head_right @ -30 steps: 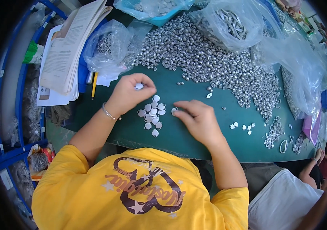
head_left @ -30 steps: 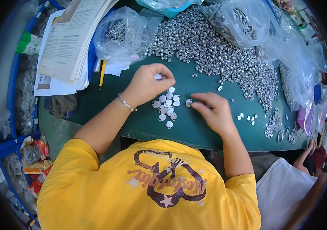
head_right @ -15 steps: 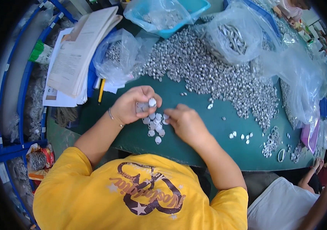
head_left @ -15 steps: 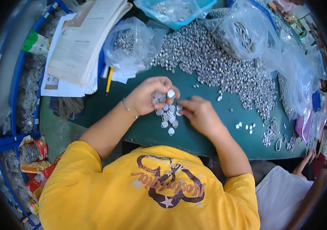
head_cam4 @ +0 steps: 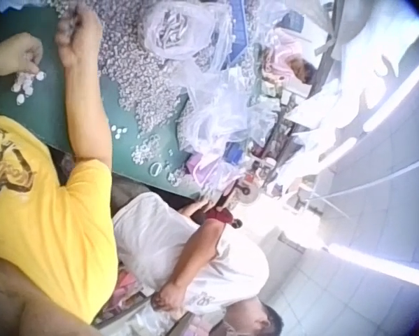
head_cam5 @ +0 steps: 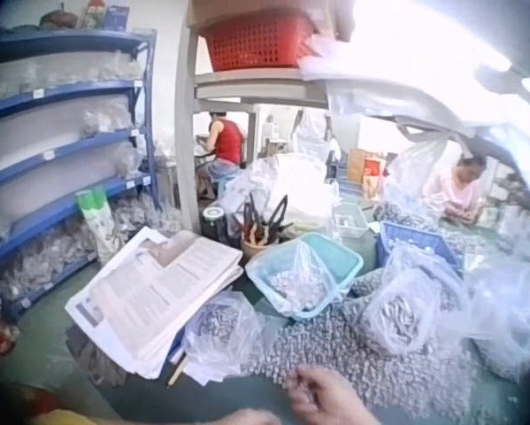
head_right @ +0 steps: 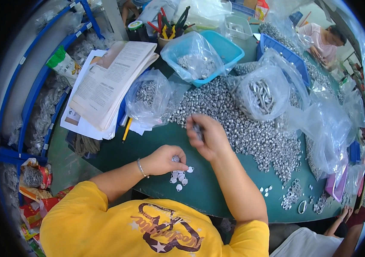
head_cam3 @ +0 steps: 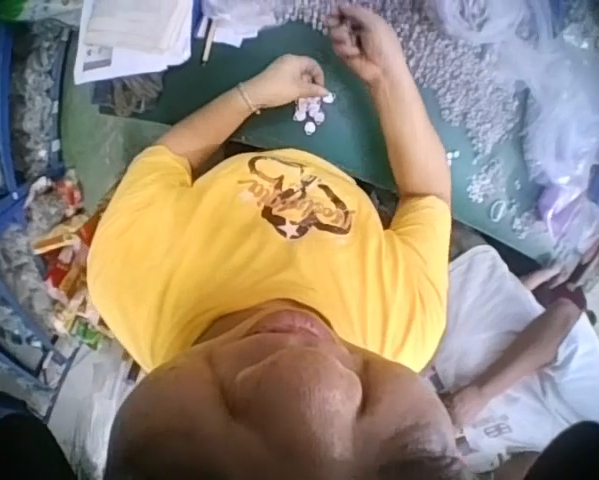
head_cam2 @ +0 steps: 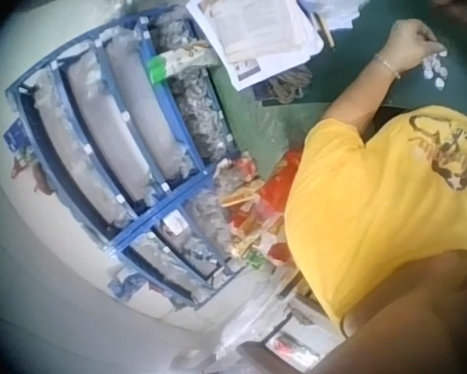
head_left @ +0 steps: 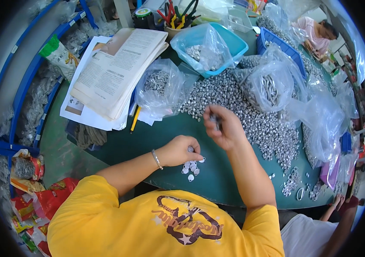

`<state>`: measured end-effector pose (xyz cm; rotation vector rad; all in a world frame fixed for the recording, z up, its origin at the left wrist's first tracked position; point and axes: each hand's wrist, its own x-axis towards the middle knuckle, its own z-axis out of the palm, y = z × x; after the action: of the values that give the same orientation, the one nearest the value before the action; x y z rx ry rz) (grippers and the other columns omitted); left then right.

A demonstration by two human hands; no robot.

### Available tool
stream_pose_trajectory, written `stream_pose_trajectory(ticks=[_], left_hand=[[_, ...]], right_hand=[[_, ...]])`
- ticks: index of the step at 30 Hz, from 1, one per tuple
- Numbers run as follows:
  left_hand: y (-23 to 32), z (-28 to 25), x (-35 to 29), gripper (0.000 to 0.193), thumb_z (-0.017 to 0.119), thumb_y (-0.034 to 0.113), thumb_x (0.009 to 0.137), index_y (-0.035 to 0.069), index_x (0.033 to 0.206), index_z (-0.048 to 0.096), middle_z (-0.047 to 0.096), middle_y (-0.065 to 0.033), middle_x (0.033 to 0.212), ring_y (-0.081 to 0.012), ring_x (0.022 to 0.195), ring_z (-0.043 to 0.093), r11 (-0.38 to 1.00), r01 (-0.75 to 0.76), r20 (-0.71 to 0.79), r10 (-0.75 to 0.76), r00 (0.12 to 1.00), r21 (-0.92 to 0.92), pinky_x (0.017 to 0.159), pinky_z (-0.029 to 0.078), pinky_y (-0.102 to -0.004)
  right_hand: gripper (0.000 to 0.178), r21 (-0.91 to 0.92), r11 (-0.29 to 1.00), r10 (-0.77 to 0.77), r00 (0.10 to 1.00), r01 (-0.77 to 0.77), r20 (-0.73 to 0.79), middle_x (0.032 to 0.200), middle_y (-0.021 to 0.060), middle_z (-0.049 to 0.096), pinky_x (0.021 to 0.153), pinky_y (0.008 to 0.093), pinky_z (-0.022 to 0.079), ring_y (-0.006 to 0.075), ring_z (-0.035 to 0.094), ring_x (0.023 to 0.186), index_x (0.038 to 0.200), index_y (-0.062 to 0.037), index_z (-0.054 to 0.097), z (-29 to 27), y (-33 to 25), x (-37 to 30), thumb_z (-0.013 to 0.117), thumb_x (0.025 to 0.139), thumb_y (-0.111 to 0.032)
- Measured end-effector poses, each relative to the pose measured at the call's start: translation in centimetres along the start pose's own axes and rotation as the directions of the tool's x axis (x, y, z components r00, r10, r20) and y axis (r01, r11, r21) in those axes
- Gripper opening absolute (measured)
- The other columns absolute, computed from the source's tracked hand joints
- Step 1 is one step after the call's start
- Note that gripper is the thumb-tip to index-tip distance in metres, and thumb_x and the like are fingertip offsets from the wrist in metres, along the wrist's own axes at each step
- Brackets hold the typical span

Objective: The person sorts through small heart-shaped metal pieces on a table, picking them up individually and placing them into a clear plastic bag.

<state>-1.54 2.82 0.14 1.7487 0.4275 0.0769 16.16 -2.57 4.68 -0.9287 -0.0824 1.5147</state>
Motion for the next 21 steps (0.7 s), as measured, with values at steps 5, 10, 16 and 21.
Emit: stream_pose_trajectory(ticks=[5,10,16,21], left_hand=[[-0.5,-0.7,-0.3,0.011,0.061,0.007,0.083,0.005,0.092,0.056,0.053,-0.0072,0.078,-0.0103,0.059,0.048,0.170,0.203,0.166,-0.208,0.964,-0.964,0.041,0.029,-0.0197],[-0.1,-3.4,0.4,0.016,0.054,0.006,0.086,0.002,0.101,0.054,0.057,-0.0113,0.095,-0.0180,0.082,0.059,-0.163,0.014,0.064,-0.307,0.949,-0.987,0.060,0.049,-0.0243],[6.7,-6.8,7.8,0.014,0.053,0.004,0.087,-0.004,0.098,0.052,0.056,-0.0158,0.095,-0.0254,0.088,0.059,-0.108,-0.439,-0.390,-0.307,0.868,-0.892,0.085,0.054,-0.0362],[6.0,-14.2,18.1,0.034,0.062,0.012,0.086,-0.002,0.116,0.057,0.066,-0.0096,0.105,-0.0176,0.092,0.063,0.210,-0.383,-0.387,0.022,0.922,-0.900,0.081,0.051,-0.0308]], right_hand=[[0.018,0.339,0.939,-0.104,0.989,0.062,0.109,0.083,0.0089,0.054,0.061,0.0258,0.051,0.0174,0.051,0.066,0.100,0.0019,0.051,5.4,-5.1,9.7,0.049,0.092,-0.015],[0.058,0.268,0.869,-0.404,0.909,0.416,-0.100,0.149,0.0259,0.014,0.113,0.0508,0.021,0.0403,0.024,0.134,0.140,0.0094,0.012,7.7,-9.6,13.1,0.042,0.094,-0.011],[0.046,-0.195,0.868,-0.480,0.872,0.457,-0.092,0.136,0.0201,0.040,0.102,0.0422,0.036,0.0307,0.044,0.123,0.133,0.0058,0.033,4.7,-9.6,9.6,0.047,0.093,-0.011],[0.016,-0.798,0.467,-0.418,0.890,0.381,0.181,0.091,0.0063,0.068,0.068,0.0284,0.048,0.0131,0.061,0.078,0.101,0.0007,0.064,1.4,-4.3,1.2,0.058,0.088,-0.006]])
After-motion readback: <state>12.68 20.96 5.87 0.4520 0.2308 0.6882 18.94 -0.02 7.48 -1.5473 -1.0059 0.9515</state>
